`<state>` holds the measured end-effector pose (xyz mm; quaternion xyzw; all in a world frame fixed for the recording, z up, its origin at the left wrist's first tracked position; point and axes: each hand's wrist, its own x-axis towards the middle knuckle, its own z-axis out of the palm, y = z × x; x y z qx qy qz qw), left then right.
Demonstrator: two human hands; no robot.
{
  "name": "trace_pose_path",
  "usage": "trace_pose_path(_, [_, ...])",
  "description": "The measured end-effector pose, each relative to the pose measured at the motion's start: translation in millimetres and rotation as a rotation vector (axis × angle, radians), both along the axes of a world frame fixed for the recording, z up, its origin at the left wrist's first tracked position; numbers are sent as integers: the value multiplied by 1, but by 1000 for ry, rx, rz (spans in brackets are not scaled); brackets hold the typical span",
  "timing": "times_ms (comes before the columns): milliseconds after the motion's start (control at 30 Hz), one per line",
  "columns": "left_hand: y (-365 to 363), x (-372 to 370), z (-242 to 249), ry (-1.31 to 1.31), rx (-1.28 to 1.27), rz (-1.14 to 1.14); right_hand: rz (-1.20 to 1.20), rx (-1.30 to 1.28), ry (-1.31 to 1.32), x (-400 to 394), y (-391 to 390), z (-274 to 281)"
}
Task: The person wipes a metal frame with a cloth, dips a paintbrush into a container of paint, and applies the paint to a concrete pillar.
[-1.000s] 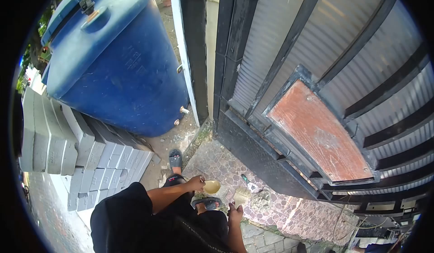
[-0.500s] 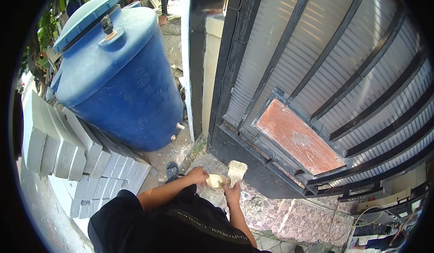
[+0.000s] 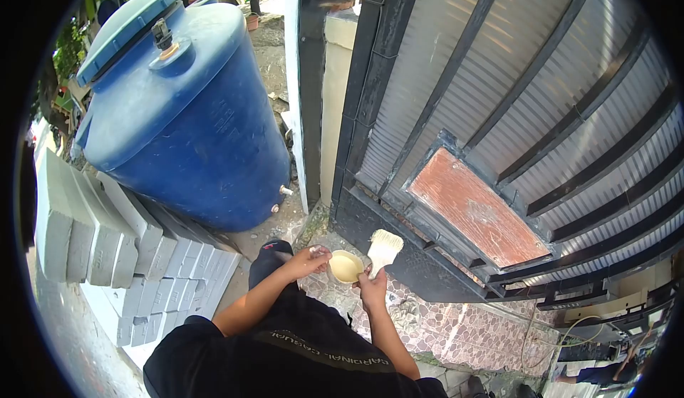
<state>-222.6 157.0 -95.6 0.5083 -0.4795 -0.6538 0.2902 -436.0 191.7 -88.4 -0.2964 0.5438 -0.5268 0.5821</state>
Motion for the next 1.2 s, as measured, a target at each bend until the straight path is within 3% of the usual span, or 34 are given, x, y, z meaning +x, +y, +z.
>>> trace_pose_path(100, [-23, 22, -10, 22, 77, 70, 16, 80, -7, 19, -18, 15])
trace_pose_path(233, [-68, 59, -37, 13, 246, 145, -3, 3, -75, 63, -53, 22])
trace_pose_path(367, [-133, 103, -78, 146, 508, 97, -36, 43, -107, 111, -83, 9])
trace_pose_path(433, [-153, 132, -100, 246, 507, 2, -74, 100, -87, 135, -96, 6])
trace_pose_path(533, [-184, 152, -96, 48, 654, -83, -169, 199, -47, 169, -116, 11])
trace_pose_path(567, [-191, 159, -97, 4, 695, -121, -209, 386, -44, 177, -124, 31])
trace_pose_path(633, [-205, 163, -75, -85, 741, -136, -264, 280, -44, 186, -116, -10])
trace_pose_path(700, [-212, 169, -82, -94, 744, -137, -239, 273, 30, 192, -121, -14])
trace_pose_path(767, [-220, 169, -83, -121, 745, -127, -310, 414, -177, 197, -138, 22])
trace_pose_path(833, [-224, 172, -91, -108, 743, -126, -290, 441, -107, 199, -135, 4])
trace_pose_path(900, [-230, 167, -97, -79, 751, -56, -322, 295, -259, 189, -135, -14])
trace_pose_path(967, [-230, 167, -103, -60, 744, -47, -347, 335, -275, 185, -133, -18])
trace_pose_path(1033, [-229, 161, -99, -37, 745, -61, -259, 299, -89, 180, -147, 12])
trace_pose_path(1200, [-235, 150, -86, 17, 710, -66, -157, 250, 8, 165, -149, 16])
